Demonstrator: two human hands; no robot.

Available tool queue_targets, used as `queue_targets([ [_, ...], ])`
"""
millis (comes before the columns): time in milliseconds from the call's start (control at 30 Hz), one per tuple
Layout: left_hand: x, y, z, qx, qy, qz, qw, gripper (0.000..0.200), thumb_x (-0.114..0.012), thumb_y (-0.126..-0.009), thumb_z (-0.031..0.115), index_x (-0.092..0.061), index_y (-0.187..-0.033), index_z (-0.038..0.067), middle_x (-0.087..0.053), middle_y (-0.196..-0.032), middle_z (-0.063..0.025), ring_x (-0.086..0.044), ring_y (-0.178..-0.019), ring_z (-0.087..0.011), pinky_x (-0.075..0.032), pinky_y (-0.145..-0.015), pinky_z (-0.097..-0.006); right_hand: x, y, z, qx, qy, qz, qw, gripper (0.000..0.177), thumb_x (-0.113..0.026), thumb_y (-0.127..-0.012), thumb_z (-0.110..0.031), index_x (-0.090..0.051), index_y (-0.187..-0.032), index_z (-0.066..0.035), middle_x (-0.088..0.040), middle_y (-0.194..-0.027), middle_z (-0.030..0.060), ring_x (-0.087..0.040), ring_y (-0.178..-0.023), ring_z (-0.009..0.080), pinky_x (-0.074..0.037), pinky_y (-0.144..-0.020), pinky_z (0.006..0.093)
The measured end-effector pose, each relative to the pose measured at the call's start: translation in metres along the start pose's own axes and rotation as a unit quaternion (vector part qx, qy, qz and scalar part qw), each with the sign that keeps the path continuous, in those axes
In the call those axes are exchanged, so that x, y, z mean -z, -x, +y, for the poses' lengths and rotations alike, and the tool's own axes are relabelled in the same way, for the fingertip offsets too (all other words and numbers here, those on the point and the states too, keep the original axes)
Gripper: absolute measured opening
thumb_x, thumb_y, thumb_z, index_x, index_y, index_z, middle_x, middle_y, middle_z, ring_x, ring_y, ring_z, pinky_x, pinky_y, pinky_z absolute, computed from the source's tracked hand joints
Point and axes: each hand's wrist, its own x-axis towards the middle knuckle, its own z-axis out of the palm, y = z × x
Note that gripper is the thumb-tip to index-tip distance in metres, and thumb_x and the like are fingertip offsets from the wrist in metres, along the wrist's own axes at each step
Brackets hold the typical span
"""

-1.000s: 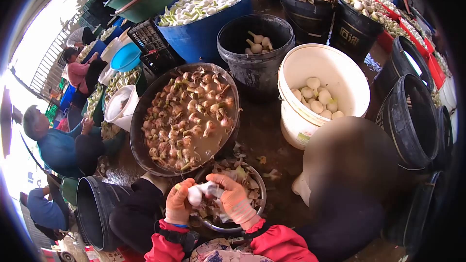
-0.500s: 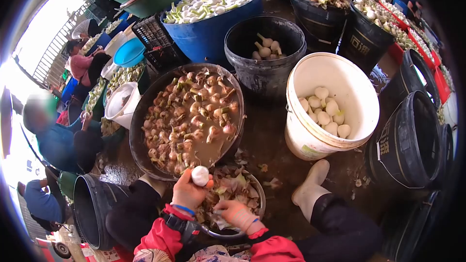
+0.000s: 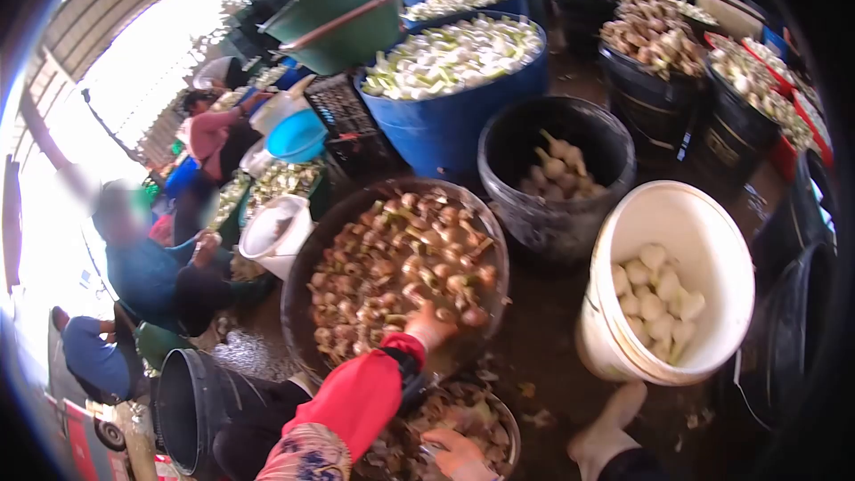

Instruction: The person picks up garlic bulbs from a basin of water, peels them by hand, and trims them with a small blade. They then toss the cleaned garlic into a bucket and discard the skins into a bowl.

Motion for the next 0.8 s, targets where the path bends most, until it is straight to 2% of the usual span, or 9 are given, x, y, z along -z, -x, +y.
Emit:
queue_targets([
  [67, -0.024, -0.038, -0.035, -0.026, -0.040, -0.102, 0.994, 0.065, -0.069, -0.073, 0.047, -0.056, -0.123, 0.008, -0.065, -0.107, -0.0170, -0.062, -0.103, -0.0290, -0.046, -0.091, -0.0364, -0.004, -0.005, 0.002, 0.111, 0.082, 0.146, 0.980, 0.014, -0.064, -0.080, -0.012, -0.069, -0.092, -0.007, -0.069, -0.090, 0.0094, -0.065, -0.089, 0.0206, -0.050, -0.079, 0.0306],
  [233, 0.023, -0.012, -0.017, -0.022, 0.049, -0.166, 0.985, 0.056, -0.071, -0.075, 0.044, -0.063, -0.116, 0.007, -0.068, -0.101, -0.0132, -0.063, -0.096, -0.0224, -0.047, -0.086, -0.0318, 0.012, -0.005, 0.024, 0.055, 0.060, 0.165, 0.983, 0.029, -0.071, -0.078, -0.018, -0.065, -0.102, -0.003, -0.066, -0.105, 0.0149, -0.063, -0.098, 0.0241, -0.048, -0.089, 0.0312],
  [333, 0.079, 0.043, 0.010, -0.149, 0.179, -0.237, 0.943, 0.030, -0.065, -0.085, 0.025, -0.066, -0.107, 0.003, -0.069, -0.088, -0.0052, -0.063, -0.079, -0.0107, -0.050, -0.075, -0.0253, 0.016, -0.006, 0.016, 0.163, -0.225, 0.155, 0.948, 0.040, -0.068, -0.082, -0.016, -0.058, -0.116, 0.002, -0.061, -0.118, 0.0140, -0.058, -0.108, 0.0225, -0.045, -0.091, 0.0299],
  [400, 0.100, 0.077, 0.016, -0.170, 0.159, -0.352, 0.906, 0.036, -0.067, -0.085, 0.031, -0.066, -0.107, 0.002, -0.068, -0.097, -0.0084, -0.062, -0.093, -0.0121, -0.048, -0.082, -0.0271, 0.013, -0.003, -0.038, 0.068, -0.336, 0.321, 0.883, 0.052, -0.051, -0.076, 0.010, -0.051, -0.128, 0.002, -0.057, -0.122, 0.0163, -0.057, -0.109, 0.0233, -0.045, -0.095, 0.0305],
  [533, 0.073, 0.143, -0.014, -0.205, 0.338, -0.313, 0.864, 0.049, -0.067, -0.084, 0.011, -0.049, -0.129, -0.001, -0.062, -0.111, -0.0068, -0.058, -0.099, -0.0119, -0.047, -0.086, -0.0270, 0.014, 0.016, -0.073, 0.044, -0.486, 0.187, 0.852, 0.039, -0.062, -0.084, -0.009, -0.057, -0.122, -0.011, -0.063, -0.110, 0.0064, -0.062, -0.097, 0.0199, -0.052, -0.083, 0.0400],
  [633, 0.060, 0.192, -0.017, -0.066, 0.522, -0.305, 0.794, 0.060, -0.069, -0.082, 0.013, -0.040, -0.133, 0.000, -0.058, -0.108, -0.0053, -0.055, -0.100, -0.0122, -0.047, -0.085, -0.0274, 0.009, 0.028, -0.078, 0.269, 0.075, 0.273, 0.920, 0.045, -0.063, -0.085, -0.012, -0.051, -0.126, 0.001, -0.058, -0.121, 0.0086, -0.055, -0.109, 0.0193, -0.045, -0.089, 0.0311],
  [700, 0.019, 0.215, -0.043, -0.201, 0.348, -0.124, 0.907, 0.063, -0.073, -0.079, 0.019, -0.042, -0.131, 0.001, -0.057, -0.111, -0.0063, -0.053, -0.105, -0.0137, -0.045, -0.089, -0.0300, 0.004, 0.030, -0.069, 0.329, 0.269, 0.282, 0.860, 0.048, -0.063, -0.085, -0.013, -0.050, -0.128, 0.005, -0.056, -0.124, 0.0093, -0.052, -0.113, 0.0192, -0.043, -0.091, 0.0282],
  [767, 0.027, 0.234, -0.042, -0.188, 0.336, -0.060, 0.921, 0.068, -0.076, -0.074, 0.023, -0.045, -0.130, 0.003, -0.056, -0.115, -0.0101, -0.054, -0.108, -0.0203, -0.043, -0.093, -0.0330, -0.008, 0.024, -0.069, 0.168, -0.340, 0.085, 0.921, 0.048, -0.058, -0.088, -0.013, -0.046, -0.131, 0.004, -0.056, -0.123, 0.0093, -0.054, -0.109, 0.0201, -0.043, -0.089, 0.0284],
  [800, 0.035, 0.239, -0.043, -0.189, 0.286, -0.025, 0.939, 0.068, -0.075, -0.073, 0.026, -0.046, -0.130, 0.004, -0.056, -0.116, -0.0138, -0.054, -0.109, -0.0266, -0.043, -0.094, -0.0349, -0.010, 0.029, -0.069, 0.091, -0.361, 0.104, 0.922, 0.039, -0.058, -0.088, -0.019, -0.055, -0.124, -0.002, -0.062, -0.116, 0.0134, -0.060, -0.100, 0.0251, -0.047, -0.087, 0.0305],
])
